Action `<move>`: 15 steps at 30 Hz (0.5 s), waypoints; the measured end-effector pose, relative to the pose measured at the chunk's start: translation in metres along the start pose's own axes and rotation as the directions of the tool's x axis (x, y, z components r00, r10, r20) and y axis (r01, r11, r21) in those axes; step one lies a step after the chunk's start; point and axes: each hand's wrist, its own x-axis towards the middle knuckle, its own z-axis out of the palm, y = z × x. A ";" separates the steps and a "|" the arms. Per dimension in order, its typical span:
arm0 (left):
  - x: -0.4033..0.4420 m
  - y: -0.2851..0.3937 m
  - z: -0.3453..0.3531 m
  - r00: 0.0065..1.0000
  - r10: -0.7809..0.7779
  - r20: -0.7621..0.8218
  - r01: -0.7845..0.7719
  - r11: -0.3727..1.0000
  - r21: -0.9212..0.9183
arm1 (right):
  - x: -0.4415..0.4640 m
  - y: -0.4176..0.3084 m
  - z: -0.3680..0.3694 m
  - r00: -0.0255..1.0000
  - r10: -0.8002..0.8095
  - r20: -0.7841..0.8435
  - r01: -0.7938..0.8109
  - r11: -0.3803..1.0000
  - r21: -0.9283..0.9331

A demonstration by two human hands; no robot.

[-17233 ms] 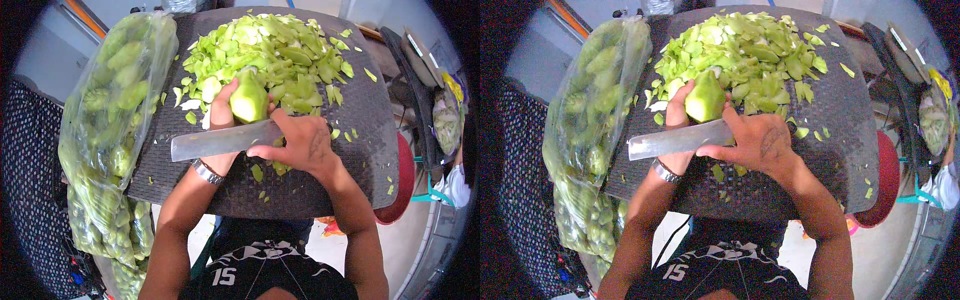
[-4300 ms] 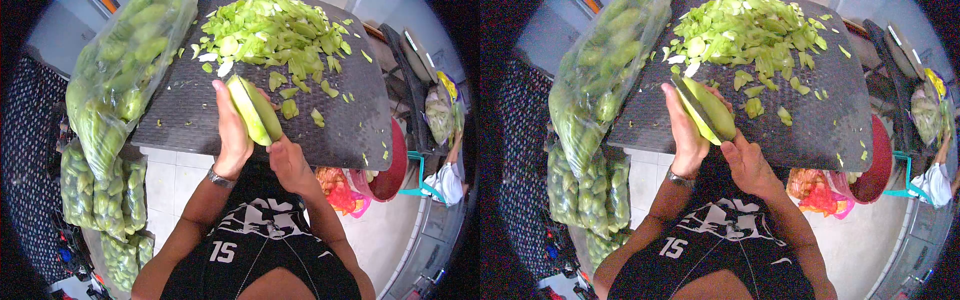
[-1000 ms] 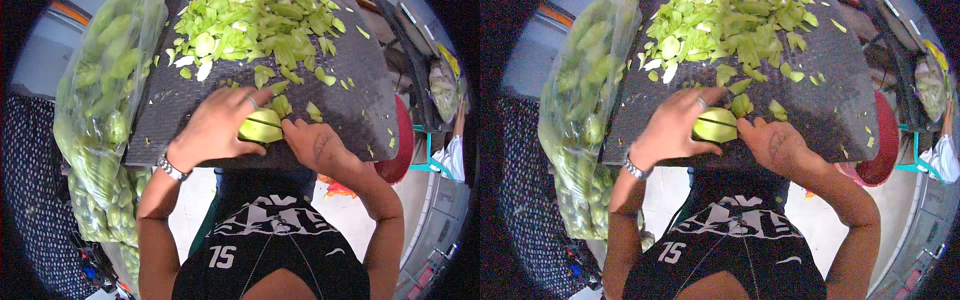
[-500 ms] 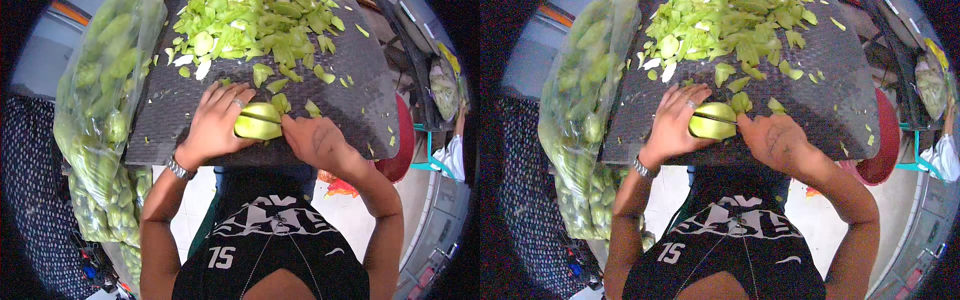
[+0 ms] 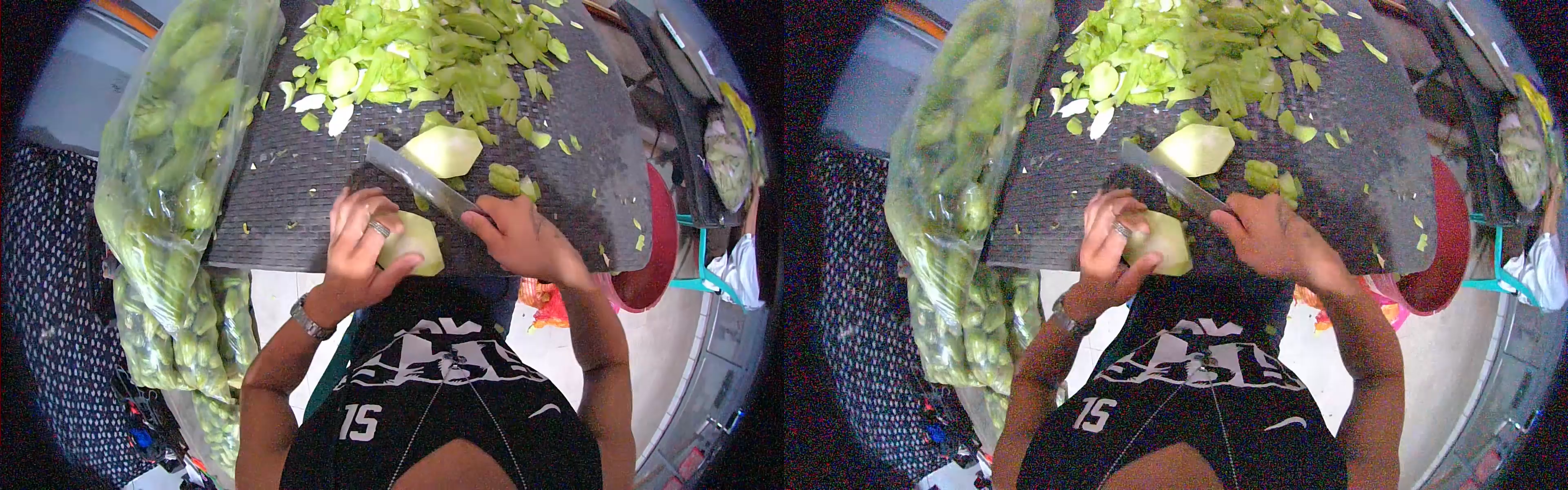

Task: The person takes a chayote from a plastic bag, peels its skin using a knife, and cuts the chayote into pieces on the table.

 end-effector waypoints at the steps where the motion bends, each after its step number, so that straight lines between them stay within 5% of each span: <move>1: -0.003 0.000 0.006 0.999 -0.042 -0.025 0.043 0.997 0.060 | -0.001 -0.003 0.002 0.997 0.072 0.036 -0.075 0.994 0.084; 3: -0.003 0.003 0.010 0.989 -0.092 -0.117 0.105 0.989 0.105 | -0.002 -0.016 0.007 0.969 0.205 0.134 -0.232 0.944 0.236; 9: -0.013 0.020 -0.007 0.854 -0.454 -0.253 0.501 0.849 0.169 | -0.009 -0.040 0.016 0.959 0.234 0.161 -0.282 0.854 0.438; 12: -0.021 0.025 -0.009 0.791 -0.598 -0.132 0.611 0.758 0.226 | -0.010 -0.039 0.025 0.966 0.195 0.173 -0.257 0.819 0.513; 15: -0.011 0.028 -0.014 0.640 -0.768 -0.007 0.767 0.640 -0.034 | -0.008 -0.040 0.031 0.956 0.150 0.250 -0.266 0.802 0.535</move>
